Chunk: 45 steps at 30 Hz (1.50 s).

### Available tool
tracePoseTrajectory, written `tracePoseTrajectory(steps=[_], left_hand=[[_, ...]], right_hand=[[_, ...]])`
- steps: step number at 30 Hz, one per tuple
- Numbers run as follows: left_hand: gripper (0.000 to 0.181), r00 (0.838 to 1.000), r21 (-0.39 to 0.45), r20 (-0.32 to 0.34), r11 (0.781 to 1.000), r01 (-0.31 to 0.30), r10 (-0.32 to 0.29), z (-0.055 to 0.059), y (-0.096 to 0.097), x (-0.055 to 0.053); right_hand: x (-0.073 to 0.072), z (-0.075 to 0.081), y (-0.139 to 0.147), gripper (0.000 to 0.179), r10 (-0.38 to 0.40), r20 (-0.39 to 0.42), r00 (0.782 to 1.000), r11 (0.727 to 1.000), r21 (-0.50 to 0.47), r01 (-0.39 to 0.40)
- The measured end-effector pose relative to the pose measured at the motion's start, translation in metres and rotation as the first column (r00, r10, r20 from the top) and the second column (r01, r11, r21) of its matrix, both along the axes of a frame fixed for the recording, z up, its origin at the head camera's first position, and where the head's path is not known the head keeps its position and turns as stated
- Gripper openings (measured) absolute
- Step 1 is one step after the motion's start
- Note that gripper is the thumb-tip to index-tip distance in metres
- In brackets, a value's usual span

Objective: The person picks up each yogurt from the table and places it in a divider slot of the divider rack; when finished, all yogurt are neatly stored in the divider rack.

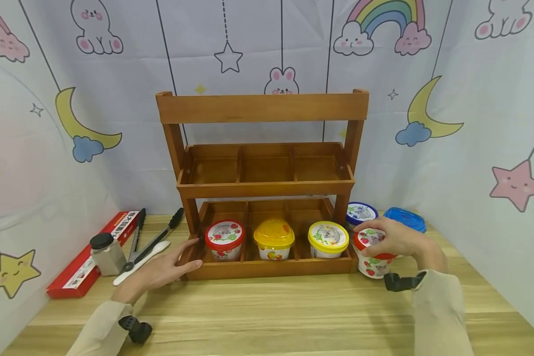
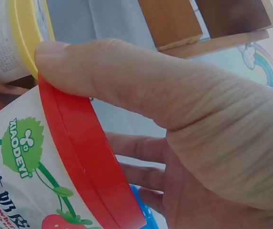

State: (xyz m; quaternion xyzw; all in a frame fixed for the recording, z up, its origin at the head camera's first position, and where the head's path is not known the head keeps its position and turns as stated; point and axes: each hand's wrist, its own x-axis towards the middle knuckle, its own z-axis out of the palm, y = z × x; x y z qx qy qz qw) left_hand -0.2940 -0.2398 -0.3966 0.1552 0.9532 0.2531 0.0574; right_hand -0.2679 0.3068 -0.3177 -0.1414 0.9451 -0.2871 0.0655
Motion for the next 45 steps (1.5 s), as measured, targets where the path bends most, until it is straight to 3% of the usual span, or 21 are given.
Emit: tracePoseTrajectory(steps=[24, 35, 45], left_hand=[[0.078, 1.0, 0.01, 0.0, 1.0, -0.003, 0.003, -0.001, -0.001, 0.0], [0.08, 1.0, 0.006, 0.005, 1.0, -0.003, 0.003, -0.002, -0.002, 0.0], [0.078, 1.0, 0.012, 0.013, 1.0, -0.008, 0.008, 0.0, 0.0, 0.001]], right_hand=[[0.011, 0.02, -0.005, 0.056, -0.044, -0.085, 0.995, 0.998, 0.029, 0.047], [0.016, 0.022, -0.007, 0.056, -0.035, -0.113, 0.993, 0.999, 0.028, 0.039], [0.024, 0.032, -0.011, 0.053, -0.011, -0.186, 0.982, 0.999, 0.041, 0.019]])
